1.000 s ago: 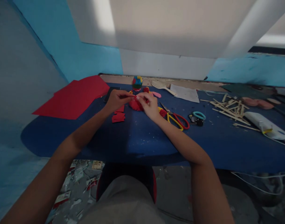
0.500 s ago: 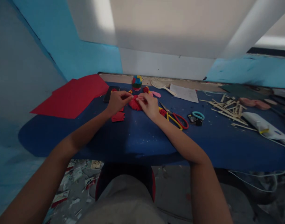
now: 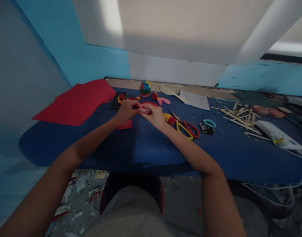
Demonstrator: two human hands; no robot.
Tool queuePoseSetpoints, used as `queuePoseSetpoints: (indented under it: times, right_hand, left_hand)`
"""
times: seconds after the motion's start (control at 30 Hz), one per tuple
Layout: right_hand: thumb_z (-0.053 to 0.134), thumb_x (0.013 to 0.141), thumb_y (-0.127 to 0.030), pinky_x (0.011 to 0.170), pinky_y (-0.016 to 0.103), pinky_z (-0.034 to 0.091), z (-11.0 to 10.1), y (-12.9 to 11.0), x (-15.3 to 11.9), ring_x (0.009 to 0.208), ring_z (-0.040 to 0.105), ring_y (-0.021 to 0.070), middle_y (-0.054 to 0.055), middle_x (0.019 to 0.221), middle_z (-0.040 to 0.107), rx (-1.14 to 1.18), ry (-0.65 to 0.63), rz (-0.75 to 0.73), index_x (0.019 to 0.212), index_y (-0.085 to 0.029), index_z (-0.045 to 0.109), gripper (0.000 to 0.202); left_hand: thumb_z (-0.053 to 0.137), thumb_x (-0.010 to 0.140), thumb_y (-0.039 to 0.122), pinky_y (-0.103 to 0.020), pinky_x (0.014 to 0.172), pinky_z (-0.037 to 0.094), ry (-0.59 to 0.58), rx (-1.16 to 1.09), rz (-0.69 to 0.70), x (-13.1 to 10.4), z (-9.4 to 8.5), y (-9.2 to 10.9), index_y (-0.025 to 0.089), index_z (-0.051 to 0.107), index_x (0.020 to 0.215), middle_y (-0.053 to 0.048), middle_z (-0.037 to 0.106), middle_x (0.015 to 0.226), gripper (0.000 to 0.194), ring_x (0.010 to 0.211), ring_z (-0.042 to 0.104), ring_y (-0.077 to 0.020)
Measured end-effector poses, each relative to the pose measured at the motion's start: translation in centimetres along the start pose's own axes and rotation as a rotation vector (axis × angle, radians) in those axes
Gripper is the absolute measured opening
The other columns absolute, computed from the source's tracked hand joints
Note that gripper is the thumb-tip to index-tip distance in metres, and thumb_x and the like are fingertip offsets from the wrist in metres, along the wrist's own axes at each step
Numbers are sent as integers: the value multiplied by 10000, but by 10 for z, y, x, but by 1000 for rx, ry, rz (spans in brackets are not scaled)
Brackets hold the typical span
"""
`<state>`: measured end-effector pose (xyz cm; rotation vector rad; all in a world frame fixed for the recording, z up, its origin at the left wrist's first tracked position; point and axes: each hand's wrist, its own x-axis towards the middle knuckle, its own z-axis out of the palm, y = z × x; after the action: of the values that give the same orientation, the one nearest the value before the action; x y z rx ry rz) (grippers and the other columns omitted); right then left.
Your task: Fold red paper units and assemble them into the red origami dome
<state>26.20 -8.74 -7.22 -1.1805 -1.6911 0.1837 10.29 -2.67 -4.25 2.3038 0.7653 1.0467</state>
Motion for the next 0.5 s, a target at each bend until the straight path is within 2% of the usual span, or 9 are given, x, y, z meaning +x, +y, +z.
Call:
queuePoseSetpoints:
  times: [0.17,0.27,0.4,0.5]
  right_hand:
    - [706,760,-444,764,364,590,-5,1,5,828,710,179,19,951,745,239,-44,79,986,-247,689,300]
    - [693,766,-490,688,326,594,-10,6,10,774,723,168,23,887,747,381,-2,173,977,-241,676,327]
    - [743,713,-483,651,303,586,-15,8,13,672,716,160,10,735,725,410,103,222,855,-213,659,317]
    - [736,717,-449,665,318,584,-14,7,12,645,701,153,8,727,722,383,79,189,828,-210,667,273]
  left_hand:
    - [666,783,458,-210,569,415,2,-162,11,3,-7,-1,144,706,722,-19,691,667,322,613,580,-102]
    - [658,784,474,-209,543,407,25,-189,7,5,-11,-3,137,698,723,-22,671,643,345,586,562,-100]
    - [660,777,422,-208,559,420,36,-153,-4,7,-12,-5,127,698,742,-28,674,656,299,604,572,-107]
    - [620,788,323,-209,599,440,-22,-120,5,8,-11,-6,122,726,823,-35,705,710,230,629,594,-108]
